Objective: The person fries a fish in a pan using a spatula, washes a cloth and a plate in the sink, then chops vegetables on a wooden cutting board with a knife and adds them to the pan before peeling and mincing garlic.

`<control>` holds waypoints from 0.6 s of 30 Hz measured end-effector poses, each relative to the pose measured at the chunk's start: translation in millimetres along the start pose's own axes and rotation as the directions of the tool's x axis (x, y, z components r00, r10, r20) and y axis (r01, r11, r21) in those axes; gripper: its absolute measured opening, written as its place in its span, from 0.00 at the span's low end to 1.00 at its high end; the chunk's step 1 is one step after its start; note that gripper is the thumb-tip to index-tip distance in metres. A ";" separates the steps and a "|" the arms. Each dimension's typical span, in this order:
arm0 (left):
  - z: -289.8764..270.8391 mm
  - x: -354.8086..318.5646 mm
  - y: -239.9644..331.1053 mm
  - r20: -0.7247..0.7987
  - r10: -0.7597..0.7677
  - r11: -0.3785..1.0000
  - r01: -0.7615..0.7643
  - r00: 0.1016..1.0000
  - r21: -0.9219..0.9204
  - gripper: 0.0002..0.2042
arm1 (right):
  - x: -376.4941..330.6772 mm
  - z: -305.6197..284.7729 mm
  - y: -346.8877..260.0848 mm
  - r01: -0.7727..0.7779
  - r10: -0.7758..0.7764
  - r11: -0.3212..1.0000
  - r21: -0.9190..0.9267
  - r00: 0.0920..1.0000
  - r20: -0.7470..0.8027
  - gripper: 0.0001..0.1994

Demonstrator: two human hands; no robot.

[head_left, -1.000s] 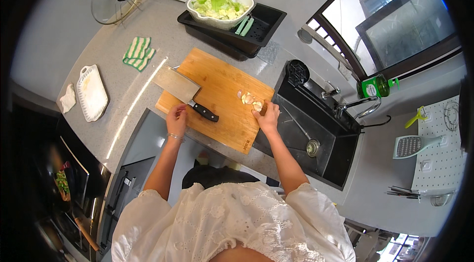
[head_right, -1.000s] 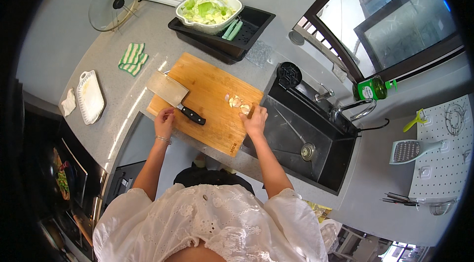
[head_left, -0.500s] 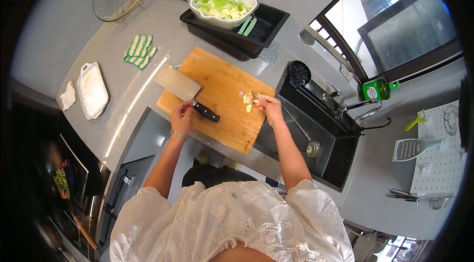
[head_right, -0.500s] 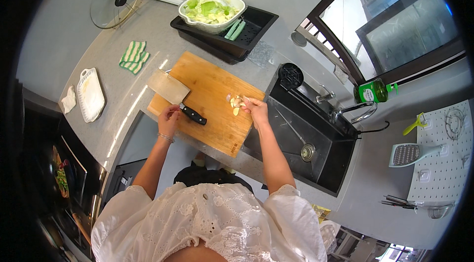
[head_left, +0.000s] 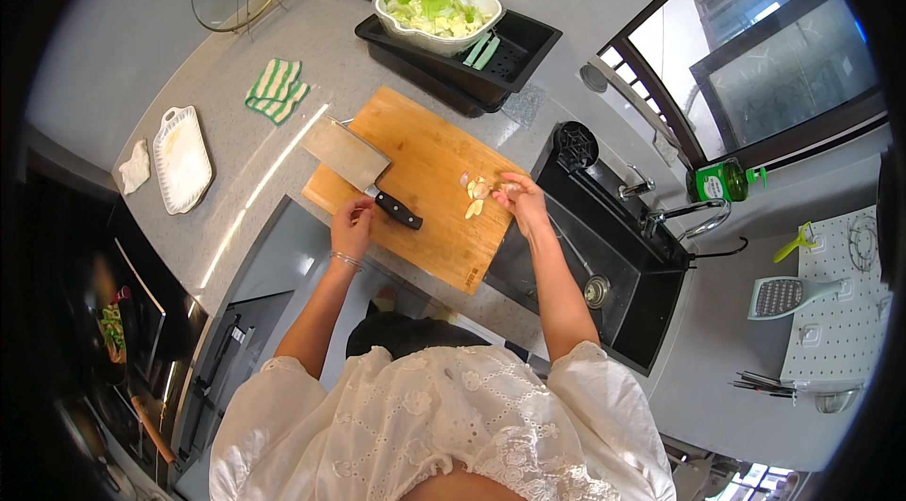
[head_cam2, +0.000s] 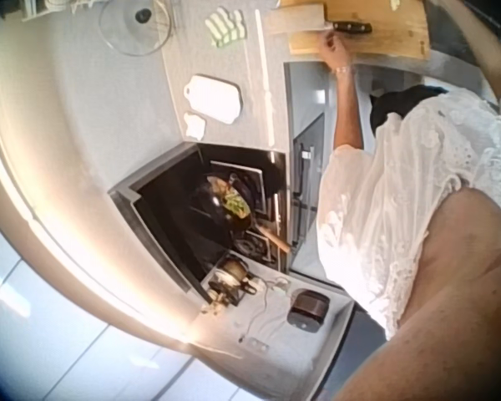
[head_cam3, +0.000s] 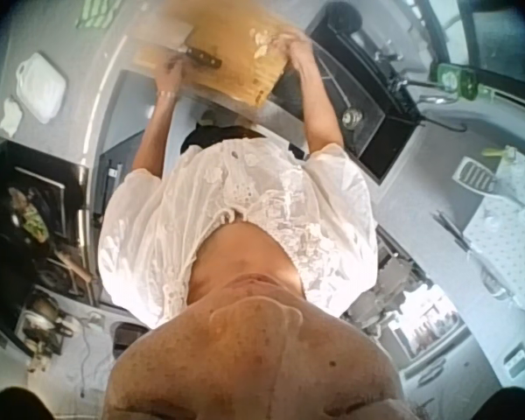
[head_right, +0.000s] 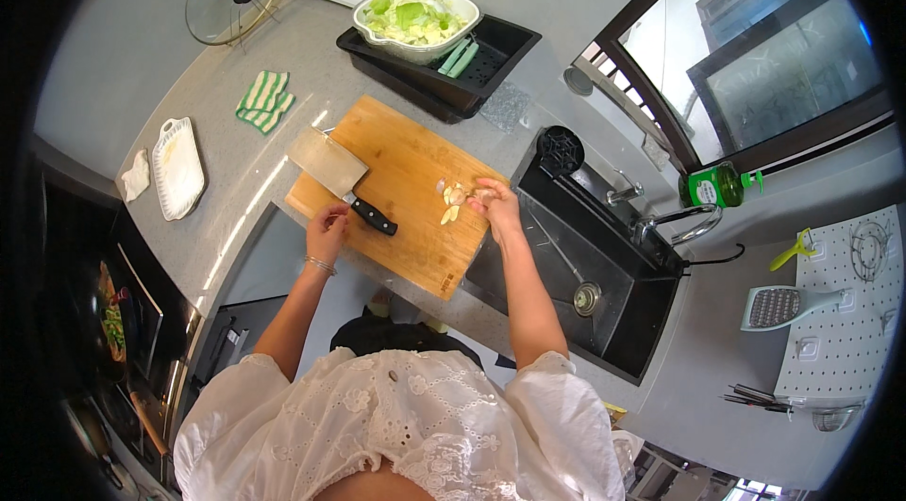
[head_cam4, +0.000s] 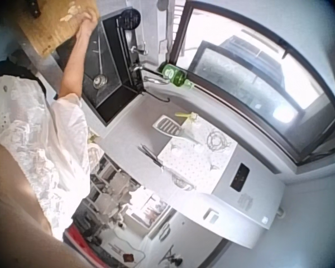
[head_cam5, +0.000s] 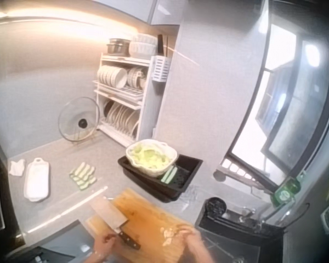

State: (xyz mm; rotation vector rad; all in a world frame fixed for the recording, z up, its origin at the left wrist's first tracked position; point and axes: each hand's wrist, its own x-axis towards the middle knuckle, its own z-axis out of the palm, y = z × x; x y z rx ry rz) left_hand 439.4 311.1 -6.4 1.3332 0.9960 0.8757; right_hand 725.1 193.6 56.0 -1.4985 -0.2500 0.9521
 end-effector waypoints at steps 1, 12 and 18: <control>0.0 -0.6 -0.6 0.002 0.000 1.000 0.000 1.000 0.008 0.10 | 15.9 -12.2 14.1 0.009 -0.009 0.999 -0.043 1.000 -0.002 0.10; -2.4 -16.7 9.8 0.004 -0.012 1.000 0.012 1.000 0.005 0.09 | 25.8 14.8 26.1 0.284 -0.238 0.765 -0.578 0.959 0.157 0.07; -6.6 -19.9 13.1 -0.006 -0.014 0.999 0.014 1.000 0.037 0.09 | 18.9 11.5 -25.7 -0.209 0.202 0.978 0.002 0.947 0.251 0.06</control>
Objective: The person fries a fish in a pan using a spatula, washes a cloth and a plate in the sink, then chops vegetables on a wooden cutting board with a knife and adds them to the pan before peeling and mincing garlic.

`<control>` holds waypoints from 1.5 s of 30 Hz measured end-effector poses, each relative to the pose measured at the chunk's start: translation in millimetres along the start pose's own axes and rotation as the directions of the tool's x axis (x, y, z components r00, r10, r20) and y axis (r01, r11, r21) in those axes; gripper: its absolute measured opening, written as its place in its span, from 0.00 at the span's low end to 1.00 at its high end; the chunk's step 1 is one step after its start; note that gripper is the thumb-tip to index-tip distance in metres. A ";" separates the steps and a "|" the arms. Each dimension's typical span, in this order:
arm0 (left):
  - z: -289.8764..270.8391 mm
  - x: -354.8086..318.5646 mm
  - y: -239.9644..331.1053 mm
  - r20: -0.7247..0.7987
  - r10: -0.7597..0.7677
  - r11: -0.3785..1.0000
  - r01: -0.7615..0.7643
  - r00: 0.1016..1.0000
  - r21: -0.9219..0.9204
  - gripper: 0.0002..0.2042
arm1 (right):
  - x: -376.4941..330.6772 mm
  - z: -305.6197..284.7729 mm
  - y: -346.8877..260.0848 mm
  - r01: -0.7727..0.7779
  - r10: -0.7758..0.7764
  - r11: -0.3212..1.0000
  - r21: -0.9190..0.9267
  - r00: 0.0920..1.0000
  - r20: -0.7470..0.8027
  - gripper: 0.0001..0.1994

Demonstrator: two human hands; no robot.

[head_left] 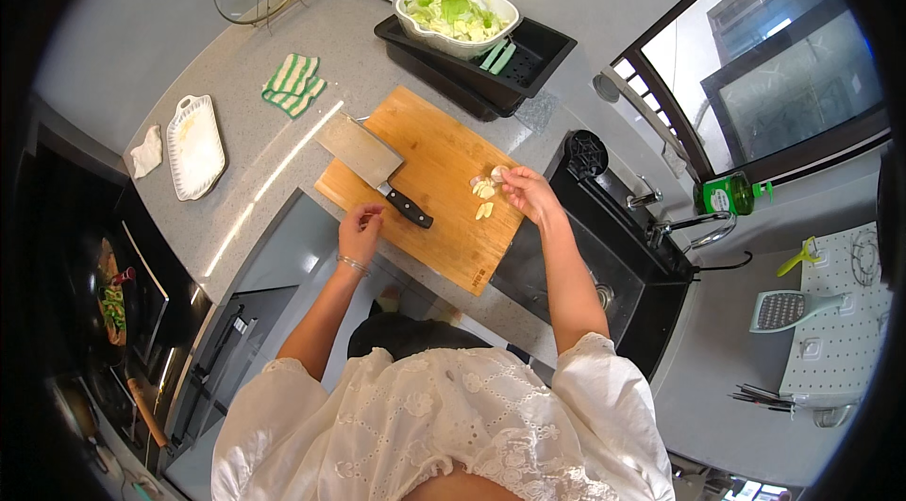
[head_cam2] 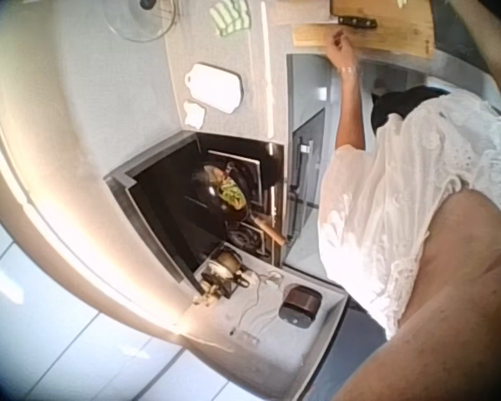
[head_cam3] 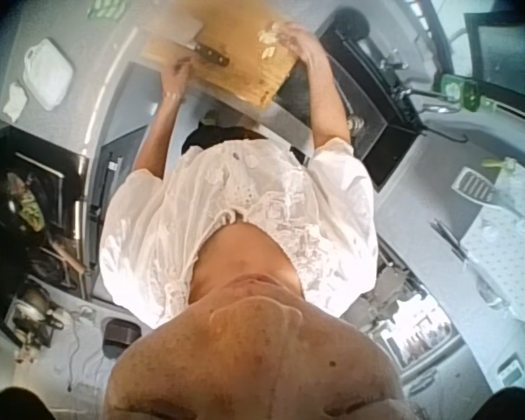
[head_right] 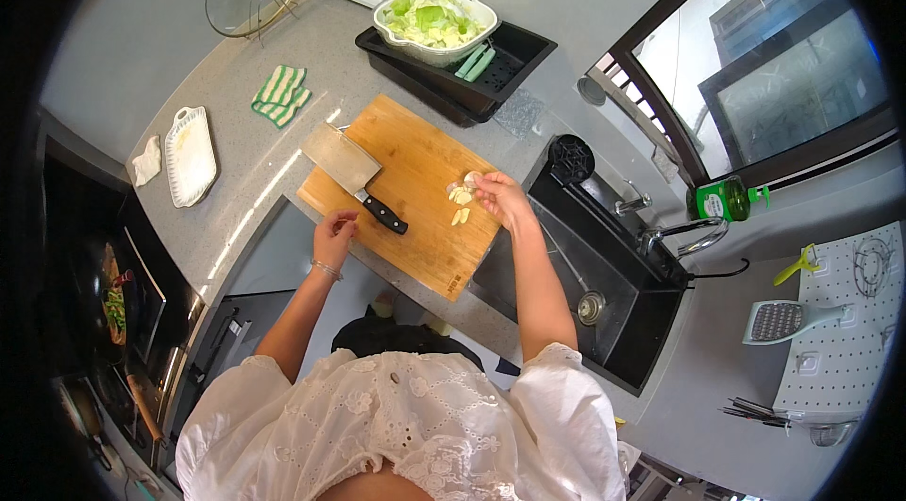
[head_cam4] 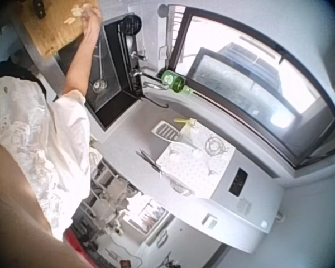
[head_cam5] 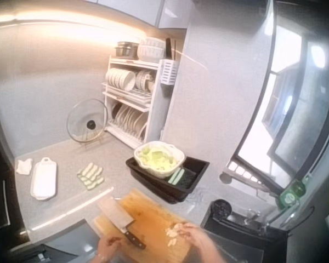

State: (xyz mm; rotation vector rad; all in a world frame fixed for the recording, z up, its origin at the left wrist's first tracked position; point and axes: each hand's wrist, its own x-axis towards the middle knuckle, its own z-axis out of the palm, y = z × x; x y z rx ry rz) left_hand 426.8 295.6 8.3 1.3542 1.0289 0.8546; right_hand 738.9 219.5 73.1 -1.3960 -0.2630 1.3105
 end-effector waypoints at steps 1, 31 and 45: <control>0.6 0.2 -1.2 -0.001 0.002 1.000 -0.002 1.000 -0.019 0.09 | 3.1 -5.2 -0.6 -0.024 0.024 0.999 0.035 1.000 0.006 0.06; 44.6 3.0 20.3 0.248 0.169 0.985 -0.156 0.954 -0.072 0.07 | -27.6 -23.1 11.7 -0.145 -0.006 0.833 0.534 0.963 0.270 0.07; 127.0 15.8 6.9 0.749 0.097 0.993 -0.120 0.656 -0.024 0.10 | -318.6 -166.8 138.8 0.676 -0.209 0.599 0.429 0.649 -0.731 0.13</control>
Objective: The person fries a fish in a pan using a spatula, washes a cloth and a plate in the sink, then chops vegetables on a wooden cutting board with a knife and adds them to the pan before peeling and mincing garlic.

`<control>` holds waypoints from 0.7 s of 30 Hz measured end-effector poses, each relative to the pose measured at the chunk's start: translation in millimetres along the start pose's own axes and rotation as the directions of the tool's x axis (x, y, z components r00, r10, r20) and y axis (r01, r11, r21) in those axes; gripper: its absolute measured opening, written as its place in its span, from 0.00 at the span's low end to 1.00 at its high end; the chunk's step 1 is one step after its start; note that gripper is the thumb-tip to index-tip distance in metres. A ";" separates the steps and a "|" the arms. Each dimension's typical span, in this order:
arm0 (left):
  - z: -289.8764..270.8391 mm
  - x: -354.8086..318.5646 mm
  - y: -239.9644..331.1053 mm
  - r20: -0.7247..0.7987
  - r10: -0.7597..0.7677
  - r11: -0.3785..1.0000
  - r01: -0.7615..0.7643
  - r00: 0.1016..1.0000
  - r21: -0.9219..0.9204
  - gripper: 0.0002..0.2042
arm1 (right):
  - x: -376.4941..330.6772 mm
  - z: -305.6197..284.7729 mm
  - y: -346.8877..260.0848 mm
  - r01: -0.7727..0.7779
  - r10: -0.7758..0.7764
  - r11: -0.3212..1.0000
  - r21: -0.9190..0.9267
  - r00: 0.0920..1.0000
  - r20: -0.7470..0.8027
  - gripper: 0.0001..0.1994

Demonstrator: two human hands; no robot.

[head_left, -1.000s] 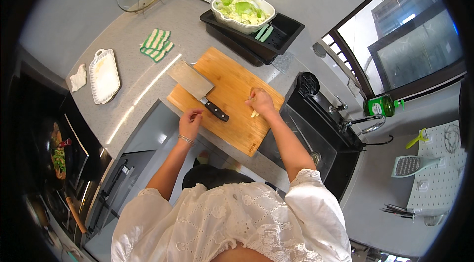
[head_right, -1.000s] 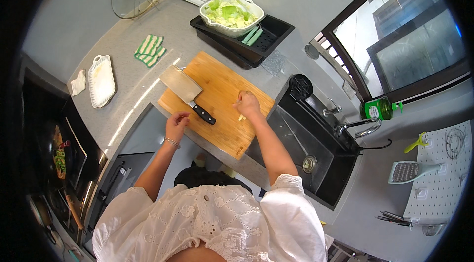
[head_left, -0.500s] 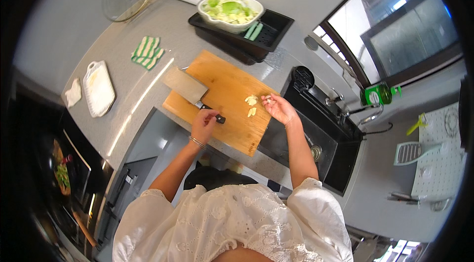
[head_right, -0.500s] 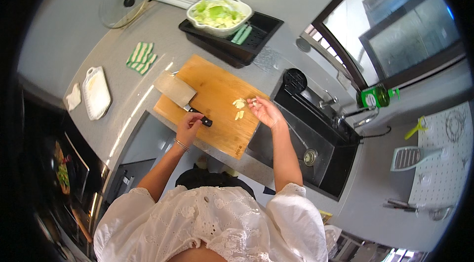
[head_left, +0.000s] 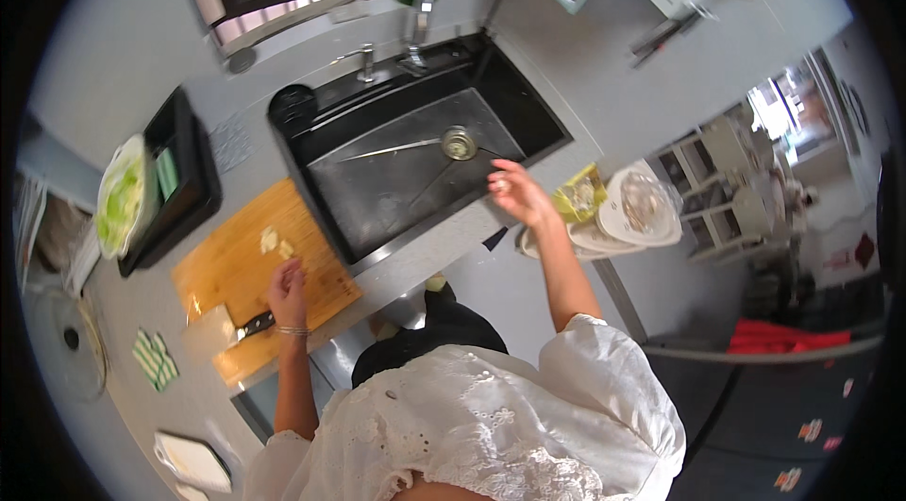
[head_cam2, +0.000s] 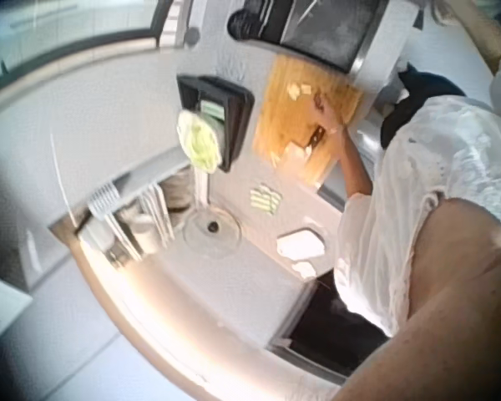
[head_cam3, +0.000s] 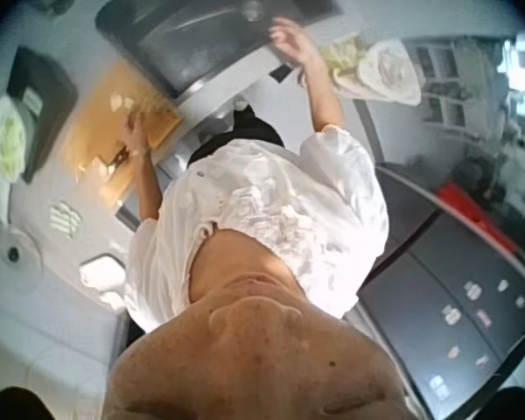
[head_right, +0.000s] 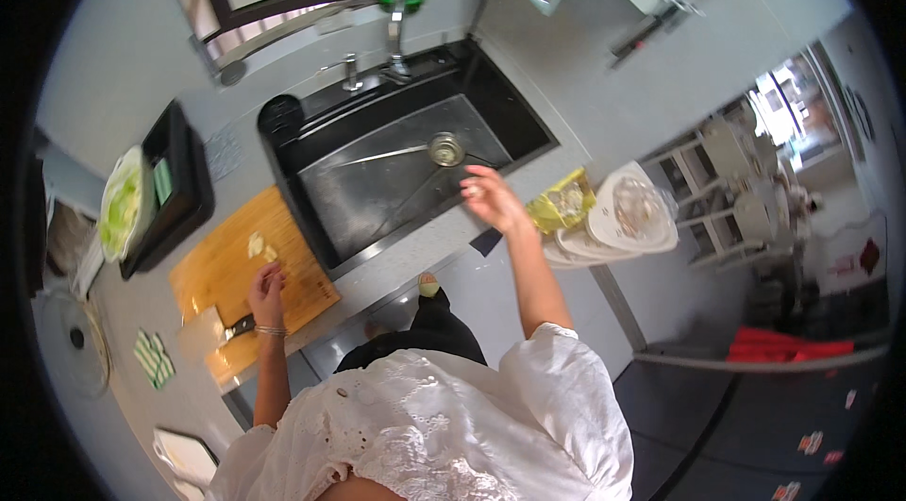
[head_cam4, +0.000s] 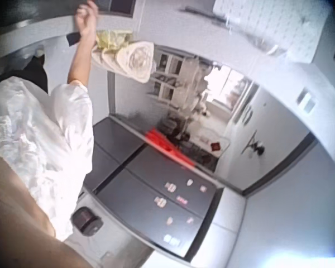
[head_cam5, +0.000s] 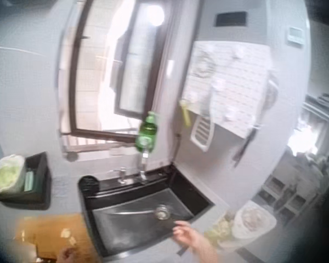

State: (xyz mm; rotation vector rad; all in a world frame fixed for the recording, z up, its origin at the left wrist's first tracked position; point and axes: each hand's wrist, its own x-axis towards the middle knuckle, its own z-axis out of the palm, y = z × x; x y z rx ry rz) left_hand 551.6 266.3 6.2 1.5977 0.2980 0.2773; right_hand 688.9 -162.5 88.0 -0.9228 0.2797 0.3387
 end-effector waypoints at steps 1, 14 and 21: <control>5.4 6.0 0.5 0.016 0.007 1.000 -0.007 1.000 -0.004 0.10 | -9.0 -39.7 -17.3 0.061 -0.064 0.998 -0.025 0.992 -0.108 0.11; 111.0 31.9 60.9 0.111 -0.074 0.991 0.060 0.991 0.123 0.09 | -1.2 -269.1 -91.2 -0.238 -0.074 0.918 -0.319 0.686 -0.724 0.17; 133.9 40.0 55.7 0.111 -0.097 0.987 0.082 0.989 0.136 0.09 | -2.4 -281.2 -123.4 -0.410 -0.068 0.795 -0.448 0.673 -0.737 0.16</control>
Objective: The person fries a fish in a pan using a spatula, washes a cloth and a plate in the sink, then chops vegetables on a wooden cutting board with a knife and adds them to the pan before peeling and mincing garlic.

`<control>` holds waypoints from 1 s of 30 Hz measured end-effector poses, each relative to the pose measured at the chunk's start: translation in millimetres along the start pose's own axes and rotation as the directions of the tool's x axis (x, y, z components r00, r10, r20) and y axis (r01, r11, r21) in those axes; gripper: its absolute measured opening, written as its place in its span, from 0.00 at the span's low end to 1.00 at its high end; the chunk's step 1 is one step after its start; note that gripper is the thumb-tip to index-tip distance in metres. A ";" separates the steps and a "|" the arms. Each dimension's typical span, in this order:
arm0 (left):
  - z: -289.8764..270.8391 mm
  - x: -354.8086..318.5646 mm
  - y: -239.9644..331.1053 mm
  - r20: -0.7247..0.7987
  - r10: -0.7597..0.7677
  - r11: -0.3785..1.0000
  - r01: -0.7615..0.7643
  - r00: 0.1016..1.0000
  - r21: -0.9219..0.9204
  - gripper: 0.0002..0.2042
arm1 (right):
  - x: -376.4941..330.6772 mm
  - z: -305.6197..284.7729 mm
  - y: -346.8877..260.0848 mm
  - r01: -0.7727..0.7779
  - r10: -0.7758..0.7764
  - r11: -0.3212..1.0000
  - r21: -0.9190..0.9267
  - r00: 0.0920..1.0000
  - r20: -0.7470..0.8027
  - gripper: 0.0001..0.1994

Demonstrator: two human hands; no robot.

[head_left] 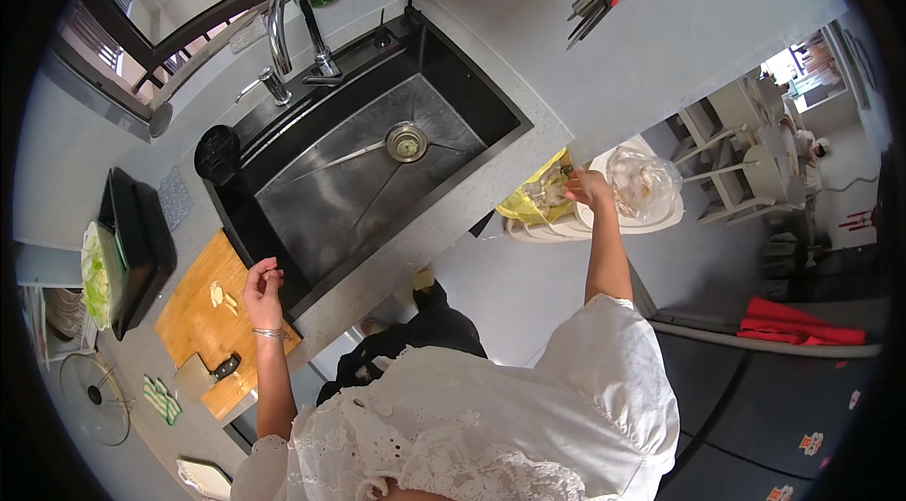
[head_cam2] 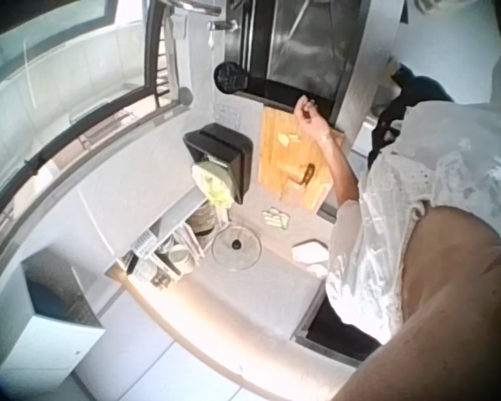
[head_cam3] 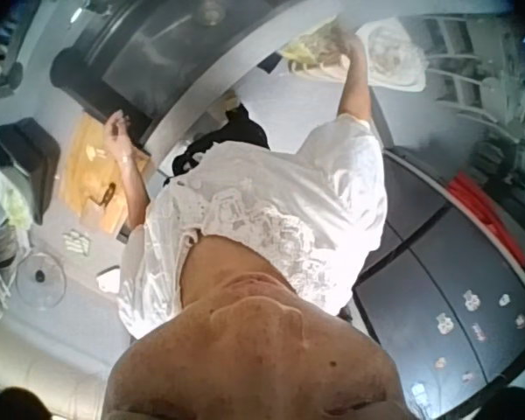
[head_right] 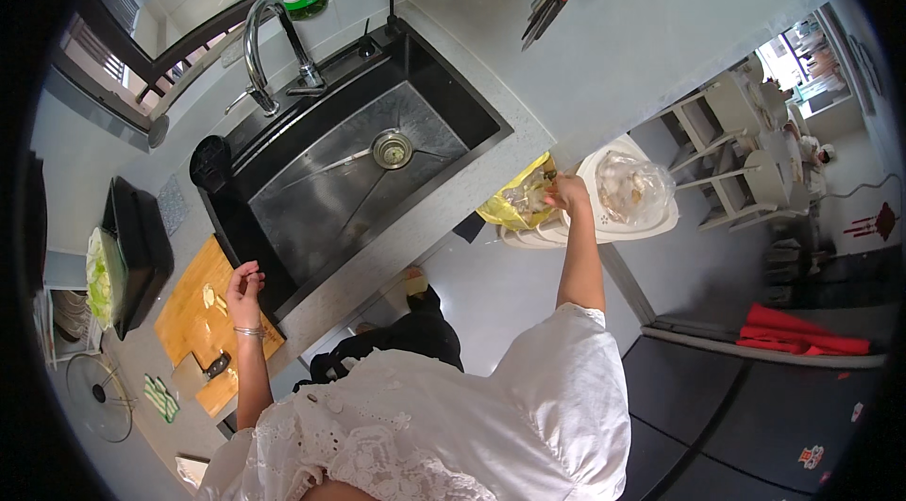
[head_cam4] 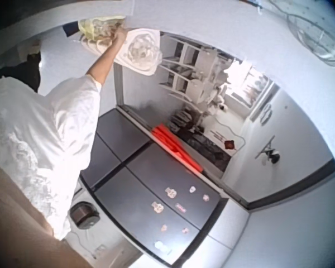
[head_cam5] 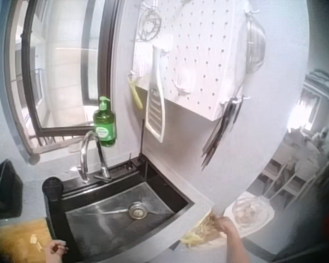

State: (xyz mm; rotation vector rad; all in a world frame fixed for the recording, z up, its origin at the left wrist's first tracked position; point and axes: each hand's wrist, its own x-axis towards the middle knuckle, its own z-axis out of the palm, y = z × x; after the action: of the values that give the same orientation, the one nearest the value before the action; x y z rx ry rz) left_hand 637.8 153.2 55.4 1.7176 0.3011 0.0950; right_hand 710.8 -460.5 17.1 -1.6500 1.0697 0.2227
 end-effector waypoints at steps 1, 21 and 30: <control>2.4 0.2 -1.2 -0.002 -0.010 1.000 0.010 1.000 -0.006 0.09 | -2.4 -0.5 -4.3 0.044 -0.045 0.995 -0.093 0.999 -0.015 0.15; 117.9 122.9 59.9 0.253 -0.530 0.616 0.573 0.809 -0.541 0.19 | -72.4 429.3 -208.4 0.987 -0.800 0.064 -0.151 0.141 0.583 0.14; 157.2 210.6 -2.5 0.261 -0.571 0.349 0.518 0.778 -0.781 0.09 | -131.1 392.3 -171.7 0.493 -0.525 0.798 0.346 0.289 0.801 0.09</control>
State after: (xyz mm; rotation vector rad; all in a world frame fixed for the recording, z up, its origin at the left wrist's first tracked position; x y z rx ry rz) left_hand 876.6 56.3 3.5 0.5724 0.7434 -0.2000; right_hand 904.5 -59.9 67.4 -1.4346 -0.2979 0.5460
